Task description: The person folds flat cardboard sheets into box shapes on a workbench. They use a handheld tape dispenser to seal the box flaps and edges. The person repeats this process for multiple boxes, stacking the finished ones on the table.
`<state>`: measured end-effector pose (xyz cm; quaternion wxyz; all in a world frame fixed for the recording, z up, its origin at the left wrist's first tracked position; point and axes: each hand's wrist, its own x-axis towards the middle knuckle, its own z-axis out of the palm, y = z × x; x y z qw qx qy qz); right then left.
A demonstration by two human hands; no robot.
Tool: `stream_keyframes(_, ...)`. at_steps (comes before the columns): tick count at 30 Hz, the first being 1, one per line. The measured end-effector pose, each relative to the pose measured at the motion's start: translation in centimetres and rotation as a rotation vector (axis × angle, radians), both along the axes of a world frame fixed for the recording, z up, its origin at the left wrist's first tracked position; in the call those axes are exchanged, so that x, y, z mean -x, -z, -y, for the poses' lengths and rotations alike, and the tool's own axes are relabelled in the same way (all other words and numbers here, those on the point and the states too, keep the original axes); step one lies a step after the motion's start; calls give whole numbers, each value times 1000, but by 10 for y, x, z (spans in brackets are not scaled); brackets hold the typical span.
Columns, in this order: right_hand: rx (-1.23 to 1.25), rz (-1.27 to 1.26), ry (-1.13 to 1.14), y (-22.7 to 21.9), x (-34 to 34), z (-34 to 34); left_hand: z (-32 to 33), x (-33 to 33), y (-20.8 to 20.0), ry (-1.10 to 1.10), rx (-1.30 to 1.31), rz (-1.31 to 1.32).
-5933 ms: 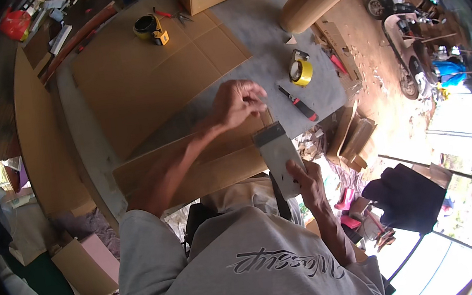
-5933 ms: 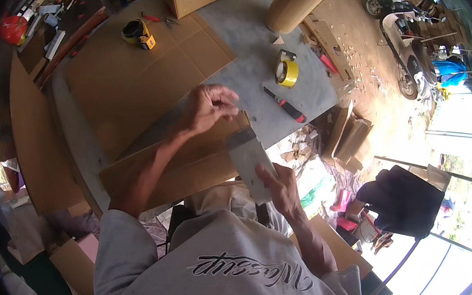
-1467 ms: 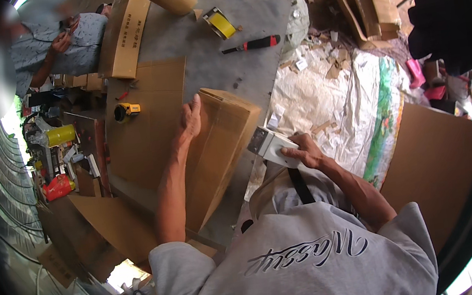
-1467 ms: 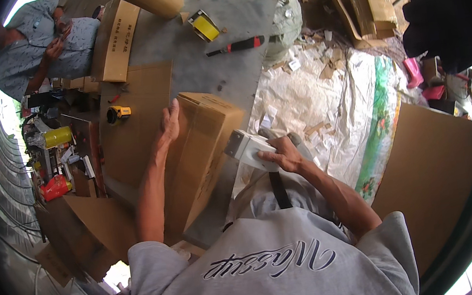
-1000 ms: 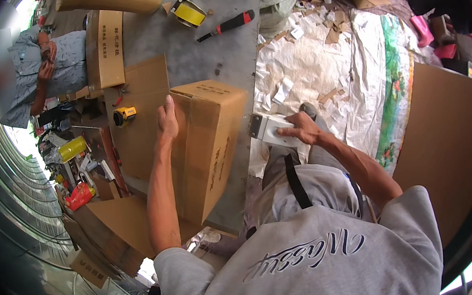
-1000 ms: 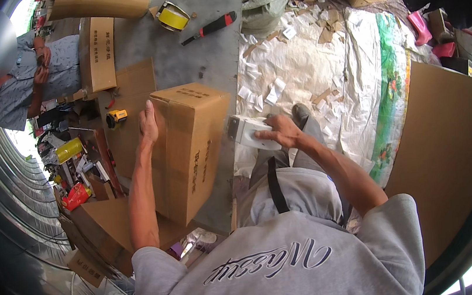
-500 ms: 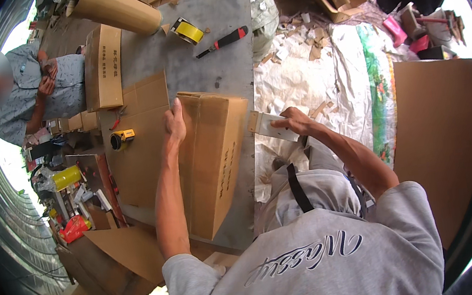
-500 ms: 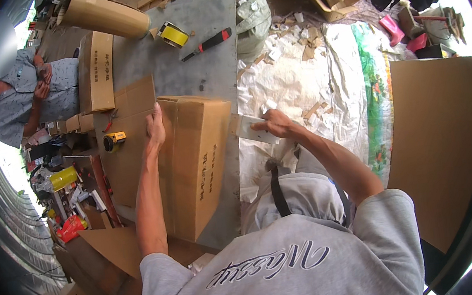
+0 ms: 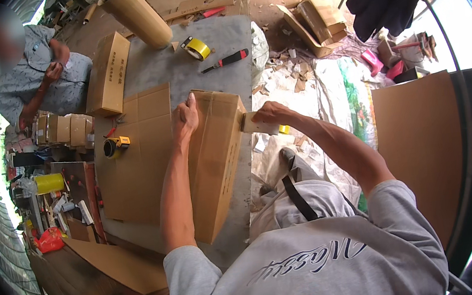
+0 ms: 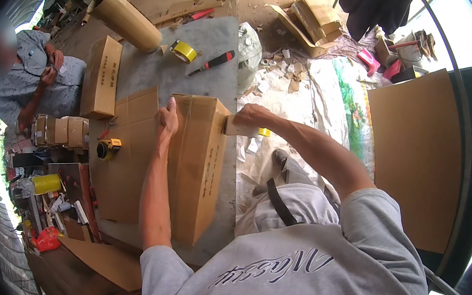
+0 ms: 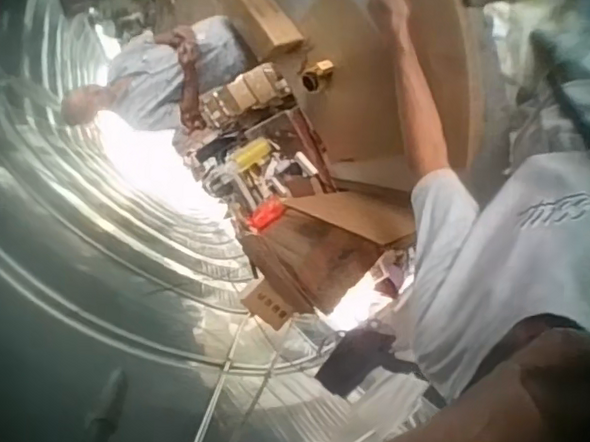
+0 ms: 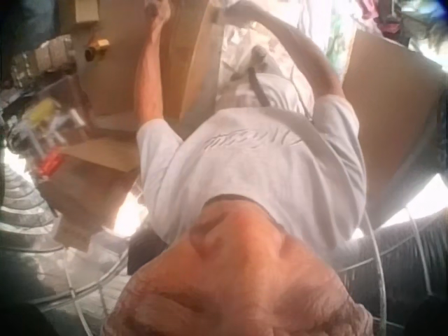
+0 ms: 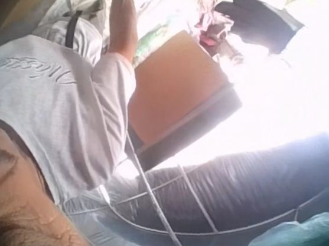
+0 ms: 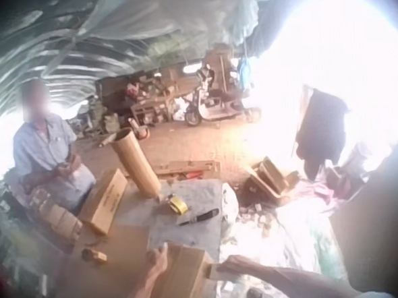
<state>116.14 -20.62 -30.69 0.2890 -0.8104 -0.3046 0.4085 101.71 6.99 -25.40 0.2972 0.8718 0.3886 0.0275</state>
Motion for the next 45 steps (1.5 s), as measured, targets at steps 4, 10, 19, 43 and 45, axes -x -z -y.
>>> stream_keyframes(4, -62, 209, -257, -4, -3, -13, 5, -3, 13, 28, -67, 132)
stream_keyframes(10, 381, 140, 43, -59, 33, -56, 3, 0, 8, 16, -56, 143)
stream_keyframes(19, 361, 49, 106, 1, 39, 39, 15, 20, 1, 76, -594, 389)
stream_keyframes(43, -376, -356, -89, -129, 101, 139, 216, 258, -56, -273, -590, 161)
stream_keyframes(45, -389, -409, -184, -150, 129, 130, 227, 264, -62, -413, -149, 548)
